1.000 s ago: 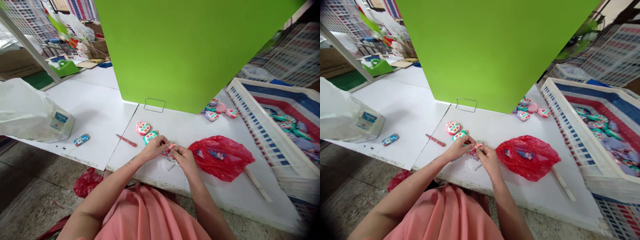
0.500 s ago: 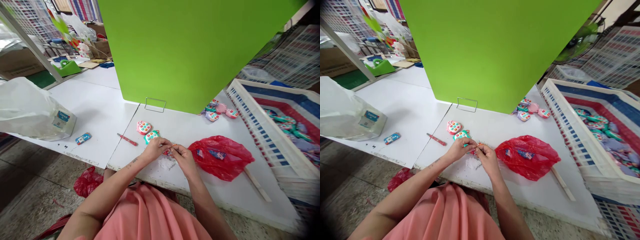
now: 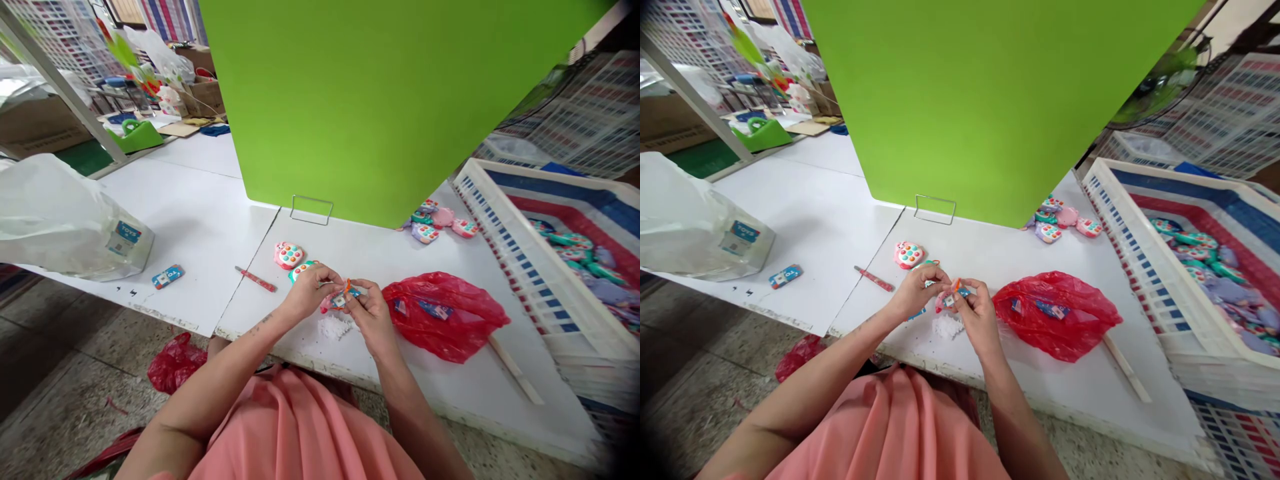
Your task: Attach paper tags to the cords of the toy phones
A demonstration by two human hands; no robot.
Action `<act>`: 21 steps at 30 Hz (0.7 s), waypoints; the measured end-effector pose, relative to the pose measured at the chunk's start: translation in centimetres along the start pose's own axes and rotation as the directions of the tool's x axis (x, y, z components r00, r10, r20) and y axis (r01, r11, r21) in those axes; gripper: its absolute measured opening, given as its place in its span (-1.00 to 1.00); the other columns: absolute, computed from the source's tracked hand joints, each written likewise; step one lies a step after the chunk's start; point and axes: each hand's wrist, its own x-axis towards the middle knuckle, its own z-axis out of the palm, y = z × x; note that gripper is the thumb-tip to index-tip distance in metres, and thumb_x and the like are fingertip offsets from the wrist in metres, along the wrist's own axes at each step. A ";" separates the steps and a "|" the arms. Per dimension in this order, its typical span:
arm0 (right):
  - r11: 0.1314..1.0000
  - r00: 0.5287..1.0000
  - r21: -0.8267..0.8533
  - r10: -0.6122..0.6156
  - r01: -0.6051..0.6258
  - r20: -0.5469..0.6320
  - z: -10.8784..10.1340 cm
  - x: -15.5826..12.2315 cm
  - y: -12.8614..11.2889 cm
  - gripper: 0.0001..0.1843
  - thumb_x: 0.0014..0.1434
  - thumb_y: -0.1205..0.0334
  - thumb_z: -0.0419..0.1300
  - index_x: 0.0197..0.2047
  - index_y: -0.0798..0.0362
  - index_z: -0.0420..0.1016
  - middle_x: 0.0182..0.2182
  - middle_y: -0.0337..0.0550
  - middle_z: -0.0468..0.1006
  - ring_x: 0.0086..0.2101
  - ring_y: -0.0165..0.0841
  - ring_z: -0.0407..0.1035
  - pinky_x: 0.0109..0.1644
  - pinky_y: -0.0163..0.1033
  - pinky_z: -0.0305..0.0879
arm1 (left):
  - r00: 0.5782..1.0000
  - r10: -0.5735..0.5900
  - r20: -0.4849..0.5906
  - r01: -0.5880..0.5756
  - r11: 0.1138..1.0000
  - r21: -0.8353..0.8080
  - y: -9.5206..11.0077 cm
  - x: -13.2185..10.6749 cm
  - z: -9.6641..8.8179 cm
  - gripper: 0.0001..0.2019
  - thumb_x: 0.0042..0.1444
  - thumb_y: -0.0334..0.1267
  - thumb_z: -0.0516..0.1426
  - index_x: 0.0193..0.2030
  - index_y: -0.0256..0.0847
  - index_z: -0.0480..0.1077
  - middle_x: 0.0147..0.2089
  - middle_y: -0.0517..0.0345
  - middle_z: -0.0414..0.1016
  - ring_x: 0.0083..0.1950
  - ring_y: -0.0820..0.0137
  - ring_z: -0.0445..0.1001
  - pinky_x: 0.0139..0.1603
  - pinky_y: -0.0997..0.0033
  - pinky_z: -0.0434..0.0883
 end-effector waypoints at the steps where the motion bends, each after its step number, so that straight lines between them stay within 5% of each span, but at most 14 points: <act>1: 1.000 1.000 0.015 -0.010 0.010 -0.010 0.0 -0.1 -0.1 -0.54 0.08 0.07 0.21 0.01 0.01 0.20 -0.53 -0.29 0.47 -0.51 -0.40 0.37 -0.41 -0.30 0.32 | 0.999 0.044 -0.018 -0.043 0.997 0.063 0.3 0.1 -0.2 -0.92 0.09 -0.31 0.16 -0.38 -0.24 0.45 -0.34 0.13 0.45 -0.24 0.40 0.40 -0.13 0.38 0.35; 4: 0.999 0.999 0.021 -0.044 0.043 0.003 0.0 -0.2 -0.1 -0.45 0.09 0.08 0.20 0.12 0.02 0.17 -0.50 -0.27 0.49 -0.48 -0.38 0.39 -0.34 -0.25 0.36 | 0.990 0.136 -0.028 -0.128 0.974 0.188 1.0 0.2 -0.4 -0.93 0.10 -0.33 0.15 -0.35 -0.22 0.47 -0.28 0.09 0.43 -0.17 0.36 0.38 -0.06 0.33 0.33; 8: 0.998 0.995 -0.035 -0.056 0.059 0.082 0.0 -0.2 0.1 -0.75 0.10 0.08 0.21 -0.20 0.05 0.43 -0.45 -0.20 0.52 -0.48 -0.41 0.36 -0.38 -0.31 0.30 | 0.974 0.225 0.014 -0.223 0.951 0.215 1.6 0.2 -0.2 -0.93 0.11 -0.32 0.15 -0.34 -0.22 0.47 -0.25 0.08 0.43 -0.16 0.35 0.37 -0.08 0.33 0.33; 14: 0.945 0.981 0.266 0.173 -0.191 0.090 -0.1 0.1 0.1 -0.75 0.01 0.08 0.30 -0.33 0.06 0.42 -0.53 -0.23 0.52 -0.59 -0.47 0.31 -0.57 -0.41 0.16 | 0.950 0.312 -0.024 -0.294 0.916 0.273 1.6 -0.6 -0.3 -0.88 0.15 -0.28 0.13 -0.22 -0.23 0.46 -0.26 0.08 0.46 -0.18 0.36 0.36 -0.08 0.31 0.31; 21: 0.847 0.961 0.455 0.251 -0.276 0.117 0.5 0.3 -0.1 -0.74 -0.14 0.17 0.41 -0.42 0.06 0.43 -0.49 -0.28 0.50 -0.51 -0.47 0.35 -0.50 -0.42 0.24 | 0.867 0.441 0.231 -0.496 0.729 0.472 1.0 -3.8 0.3 -0.76 0.26 -0.33 -0.03 -0.11 -0.11 0.46 -0.27 0.11 0.44 -0.20 0.41 0.31 -0.11 0.36 0.27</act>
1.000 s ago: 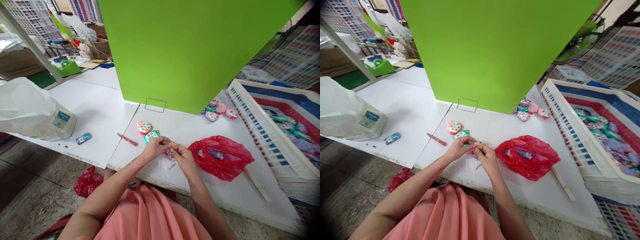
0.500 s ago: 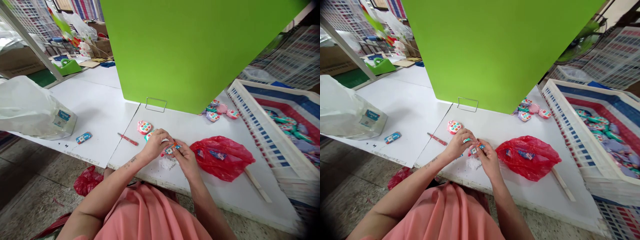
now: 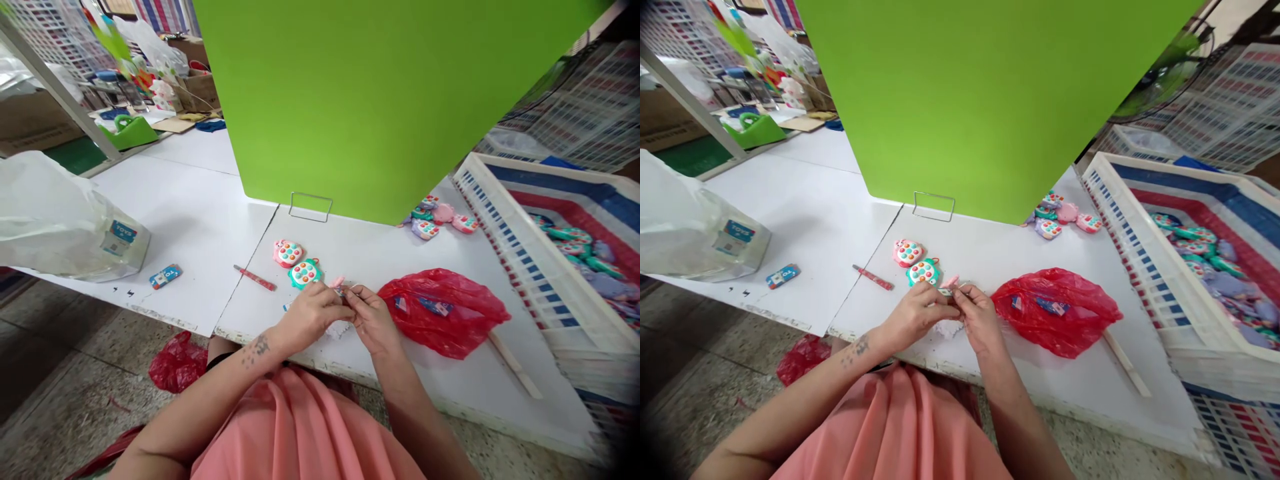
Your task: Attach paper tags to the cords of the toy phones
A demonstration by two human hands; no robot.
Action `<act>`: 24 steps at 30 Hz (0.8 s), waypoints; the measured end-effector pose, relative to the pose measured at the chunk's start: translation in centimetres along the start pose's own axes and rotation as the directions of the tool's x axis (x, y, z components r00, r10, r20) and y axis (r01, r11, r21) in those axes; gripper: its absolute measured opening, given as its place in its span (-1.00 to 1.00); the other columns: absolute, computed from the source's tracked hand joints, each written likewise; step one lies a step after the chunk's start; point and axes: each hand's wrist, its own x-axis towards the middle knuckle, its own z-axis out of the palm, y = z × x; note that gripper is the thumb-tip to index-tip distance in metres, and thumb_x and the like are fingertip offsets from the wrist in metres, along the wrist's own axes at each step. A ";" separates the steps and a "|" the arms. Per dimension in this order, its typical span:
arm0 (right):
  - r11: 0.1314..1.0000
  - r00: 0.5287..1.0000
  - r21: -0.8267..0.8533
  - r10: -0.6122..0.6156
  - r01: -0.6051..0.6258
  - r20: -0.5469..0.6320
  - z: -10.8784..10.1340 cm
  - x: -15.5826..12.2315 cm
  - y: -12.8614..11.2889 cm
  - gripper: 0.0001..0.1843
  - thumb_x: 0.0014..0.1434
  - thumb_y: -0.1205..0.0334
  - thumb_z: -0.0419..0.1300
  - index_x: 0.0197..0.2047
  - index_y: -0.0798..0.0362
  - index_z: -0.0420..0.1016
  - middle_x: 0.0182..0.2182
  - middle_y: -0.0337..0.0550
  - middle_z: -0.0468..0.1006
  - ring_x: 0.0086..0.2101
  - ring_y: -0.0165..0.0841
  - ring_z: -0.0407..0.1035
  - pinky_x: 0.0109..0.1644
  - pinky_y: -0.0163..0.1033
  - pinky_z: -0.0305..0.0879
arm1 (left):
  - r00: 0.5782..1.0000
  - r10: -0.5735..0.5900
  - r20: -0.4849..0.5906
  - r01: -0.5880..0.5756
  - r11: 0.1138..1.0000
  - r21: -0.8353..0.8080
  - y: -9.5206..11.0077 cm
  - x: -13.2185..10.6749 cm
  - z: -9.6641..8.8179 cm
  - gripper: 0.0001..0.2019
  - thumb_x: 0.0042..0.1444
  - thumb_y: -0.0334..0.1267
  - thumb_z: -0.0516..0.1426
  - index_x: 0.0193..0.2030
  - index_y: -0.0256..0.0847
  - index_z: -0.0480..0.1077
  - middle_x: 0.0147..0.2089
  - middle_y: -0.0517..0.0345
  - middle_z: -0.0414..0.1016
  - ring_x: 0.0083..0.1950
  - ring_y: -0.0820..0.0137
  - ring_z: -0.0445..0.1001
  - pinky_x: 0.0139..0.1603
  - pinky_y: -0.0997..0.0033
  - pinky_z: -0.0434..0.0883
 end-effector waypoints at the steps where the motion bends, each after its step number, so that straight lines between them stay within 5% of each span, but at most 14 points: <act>1: 1.000 1.000 0.009 -0.009 0.009 0.002 0.2 0.0 0.1 -0.75 -0.14 0.19 0.41 -0.43 0.07 0.43 -0.49 -0.28 0.50 -0.50 -0.49 0.34 -0.50 -0.43 0.23 | 0.999 0.038 0.014 -0.038 0.998 0.043 0.3 -0.2 0.2 -0.75 0.26 -0.34 -0.03 -0.09 -0.10 0.45 -0.25 0.11 0.44 -0.17 0.39 0.30 -0.09 0.34 0.26; 8: 0.998 1.000 -0.060 -0.029 0.029 0.005 0.3 0.2 0.9 -0.78 -0.11 0.19 0.38 -0.44 0.06 0.44 -0.47 -0.29 0.48 -0.47 -0.48 0.32 -0.44 -0.41 0.21 | 0.981 0.185 0.063 -0.192 0.970 0.151 1.3 -0.2 1.2 -0.77 0.25 -0.42 -0.04 -0.19 -0.23 0.45 -0.30 0.11 0.43 -0.18 0.38 0.31 -0.03 0.28 0.27; 10: 0.984 0.997 -0.161 -0.069 0.073 0.028 -0.2 0.2 1.0 -0.82 -0.05 0.17 0.34 -0.41 0.04 0.46 -0.47 -0.28 0.48 -0.47 -0.45 0.33 -0.44 -0.38 0.22 | 0.993 0.115 -0.022 -0.115 0.993 0.020 1.3 -0.3 1.3 -0.77 0.24 -0.39 -0.02 -0.23 -0.19 0.47 -0.28 0.11 0.46 -0.17 0.38 0.33 -0.05 0.30 0.29; 12: 0.922 0.985 -0.347 -0.156 0.170 0.068 -0.6 0.1 1.0 -0.87 0.01 0.15 0.30 -0.36 0.01 0.50 -0.43 -0.24 0.49 -0.42 -0.39 0.36 -0.37 -0.31 0.27 | 0.989 -0.079 -0.128 0.047 0.971 -0.235 1.3 -0.6 1.3 -0.81 0.22 -0.33 0.04 -0.24 -0.16 0.50 -0.22 0.10 0.48 -0.13 0.38 0.37 -0.06 0.33 0.31; 15: 0.644 0.903 -0.661 -0.410 0.385 0.126 -0.9 -0.1 0.9 -0.87 0.03 0.15 0.27 -0.31 -0.04 0.57 -0.26 -0.12 0.48 -0.20 -0.24 0.37 -0.14 -0.13 0.31 | 0.887 -0.444 -0.123 0.274 0.723 -0.634 1.1 -1.2 1.2 -0.85 0.17 -0.28 0.11 -0.23 -0.16 0.52 -0.19 0.08 0.50 -0.12 0.38 0.42 -0.07 0.39 0.34; 18: 0.412 0.798 -0.758 -0.557 0.506 0.230 -0.6 -0.3 0.7 -0.87 0.09 0.17 0.22 -0.28 -0.06 0.57 -0.06 -0.07 0.43 0.00 -0.18 0.28 0.03 -0.03 0.24 | 0.739 -0.674 0.008 0.393 0.422 -0.817 0.7 -1.9 1.1 -0.86 0.10 -0.26 0.17 -0.22 -0.18 0.53 -0.28 0.13 0.52 -0.26 0.42 0.44 -0.22 0.46 0.36; 21: 0.398 0.781 -0.716 -0.528 0.573 0.332 0.0 -0.5 0.8 -0.87 0.17 0.21 0.15 -0.24 -0.07 0.52 -0.15 -0.11 0.50 -0.06 -0.24 0.34 0.06 -0.03 0.24 | 0.629 -0.768 0.123 0.402 0.185 -0.897 0.5 -2.3 1.1 -0.77 -0.02 -0.25 0.25 -0.18 -0.21 0.49 -0.44 0.22 0.49 -0.42 0.50 0.39 -0.37 0.53 0.33; 24: 0.396 0.777 -0.705 -0.519 0.588 0.356 0.4 -0.6 1.0 -0.91 0.16 0.23 0.17 -0.25 -0.06 0.49 -0.26 -0.17 0.53 -0.16 -0.27 0.39 0.06 -0.03 0.23 | 0.571 -0.809 0.142 0.371 0.100 -0.923 0.4 -2.7 1.1 -0.79 -0.11 -0.24 0.30 -0.31 -0.25 0.48 -0.45 0.22 0.50 -0.42 0.51 0.40 -0.35 0.53 0.34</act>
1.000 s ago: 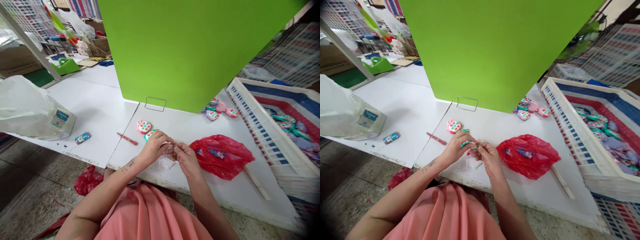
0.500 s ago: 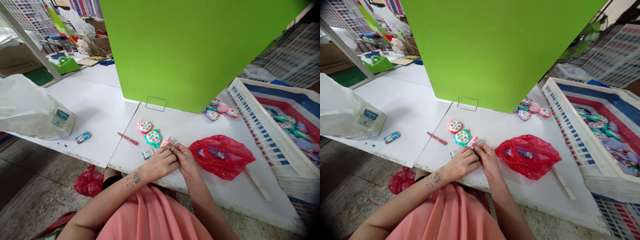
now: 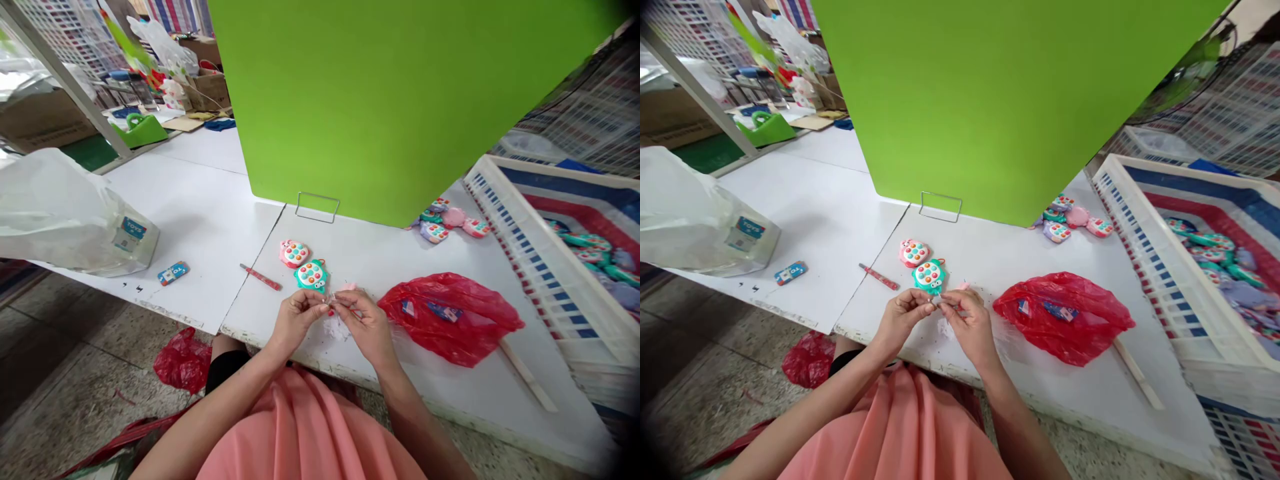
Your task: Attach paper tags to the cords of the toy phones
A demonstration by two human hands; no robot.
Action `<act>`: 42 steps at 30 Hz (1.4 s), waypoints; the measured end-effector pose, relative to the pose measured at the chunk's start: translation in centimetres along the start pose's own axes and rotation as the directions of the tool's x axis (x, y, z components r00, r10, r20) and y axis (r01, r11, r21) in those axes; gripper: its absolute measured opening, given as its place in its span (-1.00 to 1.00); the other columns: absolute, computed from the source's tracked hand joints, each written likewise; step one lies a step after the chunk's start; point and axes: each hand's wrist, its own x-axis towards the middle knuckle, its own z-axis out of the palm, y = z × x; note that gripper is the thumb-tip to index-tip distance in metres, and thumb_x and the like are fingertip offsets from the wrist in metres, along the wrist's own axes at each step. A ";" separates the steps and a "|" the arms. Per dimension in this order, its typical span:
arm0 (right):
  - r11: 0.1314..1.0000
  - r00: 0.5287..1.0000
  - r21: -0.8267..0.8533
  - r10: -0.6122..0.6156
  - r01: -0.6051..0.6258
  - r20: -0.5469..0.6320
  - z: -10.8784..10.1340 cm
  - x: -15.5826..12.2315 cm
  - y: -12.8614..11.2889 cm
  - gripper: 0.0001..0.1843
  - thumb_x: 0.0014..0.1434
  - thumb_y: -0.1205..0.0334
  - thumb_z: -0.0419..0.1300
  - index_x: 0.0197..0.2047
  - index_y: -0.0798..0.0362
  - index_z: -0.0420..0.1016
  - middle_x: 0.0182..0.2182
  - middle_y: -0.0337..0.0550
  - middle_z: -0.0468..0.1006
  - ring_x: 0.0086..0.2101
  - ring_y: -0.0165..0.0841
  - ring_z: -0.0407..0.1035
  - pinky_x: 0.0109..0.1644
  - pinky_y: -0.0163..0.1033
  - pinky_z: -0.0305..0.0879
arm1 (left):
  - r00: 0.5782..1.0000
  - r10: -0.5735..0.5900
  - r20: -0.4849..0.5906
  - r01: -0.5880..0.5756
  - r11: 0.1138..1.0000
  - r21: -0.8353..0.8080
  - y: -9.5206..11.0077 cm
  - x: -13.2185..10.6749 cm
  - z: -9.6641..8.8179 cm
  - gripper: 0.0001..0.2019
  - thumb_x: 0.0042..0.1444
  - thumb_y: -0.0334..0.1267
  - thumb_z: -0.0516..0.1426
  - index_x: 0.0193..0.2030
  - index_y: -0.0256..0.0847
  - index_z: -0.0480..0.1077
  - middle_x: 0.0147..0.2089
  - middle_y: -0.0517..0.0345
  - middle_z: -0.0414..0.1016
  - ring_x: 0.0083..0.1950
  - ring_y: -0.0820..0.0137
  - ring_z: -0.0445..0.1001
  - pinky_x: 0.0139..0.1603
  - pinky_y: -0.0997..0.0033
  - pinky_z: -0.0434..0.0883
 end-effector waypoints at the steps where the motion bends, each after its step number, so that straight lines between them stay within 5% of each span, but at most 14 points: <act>1: 1.000 1.000 -0.002 -0.013 0.013 0.001 0.0 0.0 -0.1 -0.92 0.16 0.24 0.17 -0.25 -0.06 0.48 -0.27 -0.18 0.53 -0.17 -0.27 0.39 0.07 -0.02 0.21 | 1.000 0.003 -0.011 -0.003 1.000 0.003 0.0 0.0 -0.1 -0.81 -0.12 -0.23 0.30 -0.36 -0.26 0.48 -0.42 0.19 0.52 -0.39 0.49 0.42 -0.31 0.51 0.36; 6: 0.991 0.993 -0.078 -0.107 0.110 0.040 -0.2 0.1 -0.6 -0.91 0.20 0.26 0.10 -0.29 -0.03 0.44 -0.34 -0.18 0.50 -0.23 -0.28 0.35 -0.03 -0.06 0.22 | 0.999 0.022 -0.044 -0.018 0.995 0.096 -0.1 -0.3 -0.7 -0.83 -0.11 -0.21 0.29 -0.37 -0.24 0.54 -0.35 0.12 0.58 -0.29 0.38 0.49 -0.15 0.39 0.41; 15: 0.956 0.985 -0.245 -0.136 0.159 0.106 -0.3 0.0 -1.4 -0.90 0.20 0.31 0.05 -0.28 -0.02 0.38 -0.34 -0.16 0.46 -0.23 -0.26 0.28 -0.07 -0.07 0.16 | 0.992 0.122 0.002 -0.119 0.957 0.264 -0.2 -0.6 -0.7 -0.84 -0.02 -0.19 0.24 -0.34 -0.23 0.53 -0.33 0.12 0.58 -0.27 0.36 0.51 -0.17 0.37 0.44; 29: 0.955 0.982 -0.237 -0.158 0.177 0.100 0.3 -0.6 -1.6 -0.90 0.22 0.32 -0.02 -0.32 0.01 0.29 -0.37 -0.16 0.41 -0.24 -0.25 0.23 -0.11 -0.08 0.12 | 0.989 0.134 0.054 -0.145 0.928 0.345 0.3 -0.7 -0.7 -0.79 -0.01 -0.15 0.24 -0.39 -0.29 0.46 -0.42 0.14 0.51 -0.37 0.45 0.41 -0.29 0.47 0.36; 42: 0.994 0.997 -0.093 -0.050 0.056 0.063 1.0 -1.3 -1.5 -0.88 0.24 0.27 -0.06 -0.30 -0.01 0.26 -0.35 -0.15 0.36 -0.24 -0.26 0.24 -0.15 -0.10 0.15 | 0.980 0.179 0.083 -0.197 0.904 0.380 0.5 -0.7 -0.6 -0.79 0.00 -0.15 0.23 -0.38 -0.28 0.48 -0.44 0.15 0.50 -0.40 0.45 0.40 -0.33 0.48 0.34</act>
